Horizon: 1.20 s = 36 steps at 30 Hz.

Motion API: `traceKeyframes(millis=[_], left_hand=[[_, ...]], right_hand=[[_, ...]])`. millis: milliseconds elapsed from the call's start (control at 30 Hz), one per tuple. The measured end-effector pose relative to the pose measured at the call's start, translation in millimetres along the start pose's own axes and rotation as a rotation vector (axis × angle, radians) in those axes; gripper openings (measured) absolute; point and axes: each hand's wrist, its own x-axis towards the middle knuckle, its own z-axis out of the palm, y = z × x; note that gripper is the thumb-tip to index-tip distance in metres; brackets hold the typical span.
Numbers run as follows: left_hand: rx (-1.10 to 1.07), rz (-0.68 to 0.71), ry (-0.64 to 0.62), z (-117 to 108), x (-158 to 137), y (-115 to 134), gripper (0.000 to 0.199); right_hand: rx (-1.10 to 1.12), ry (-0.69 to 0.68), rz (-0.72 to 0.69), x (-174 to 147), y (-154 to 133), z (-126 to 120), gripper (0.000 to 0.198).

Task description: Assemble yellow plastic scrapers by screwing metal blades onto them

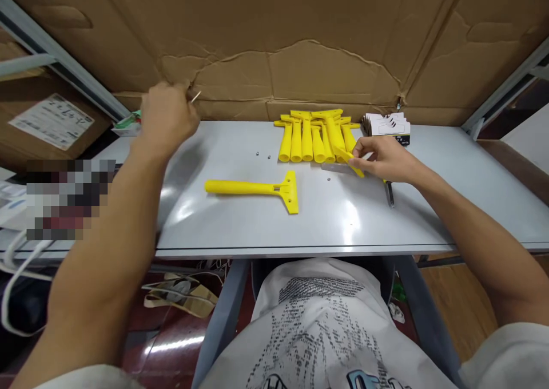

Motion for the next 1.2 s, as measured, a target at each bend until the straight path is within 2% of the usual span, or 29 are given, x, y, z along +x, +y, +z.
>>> traceKeyframes(millis=[67,133,200,267,300,400,567,733,867,1033,1200], left_hand=[[-0.024,0.000,0.145,-10.2,-13.2,51.0,0.039],[-0.211,0.261,0.169,-16.6,-36.7,106.6,0.032],[-0.347,0.492,0.179,-19.2,-64.8,154.2,0.031],[-0.384,0.643,0.196,-19.0,-89.1,184.4,0.030],[-0.384,0.662,0.223,-18.2,-97.8,192.3,0.031],[-0.361,0.717,0.307,-16.4,-108.2,196.1,0.034],[-0.337,0.787,0.452,-18.9,-103.6,191.0,0.033],[-0.300,0.840,0.564,-16.6,-103.5,193.7,0.032],[-0.298,0.839,0.581,-11.4,-103.3,194.1,0.031],[-0.376,0.864,0.593,-6.1,-101.5,195.6,0.028],[-0.399,0.830,0.555,-2.0,-100.6,196.6,0.026]], right_hand=[[0.114,0.112,-0.023,-1.6,-3.3,1.8,0.038],[0.318,0.161,-0.012,-3.5,-8.7,6.1,0.046],[0.550,0.139,0.004,-5.5,-15.5,12.9,0.058],[0.713,0.080,-0.004,-7.5,-22.4,20.7,0.068],[0.761,0.058,-0.018,-8.5,-25.4,24.3,0.070],[0.851,0.043,-0.066,-11.4,-32.1,31.0,0.072],[0.921,0.045,-0.106,-13.9,-35.0,34.4,0.066],[0.950,0.122,-0.175,-13.9,-35.8,44.5,0.065],[0.921,0.179,-0.162,-17.6,-38.9,50.0,0.062],[0.964,0.186,-0.114,-21.0,-42.0,52.8,0.062],[1.057,0.165,0.040,-19.6,-43.8,58.4,0.067]])
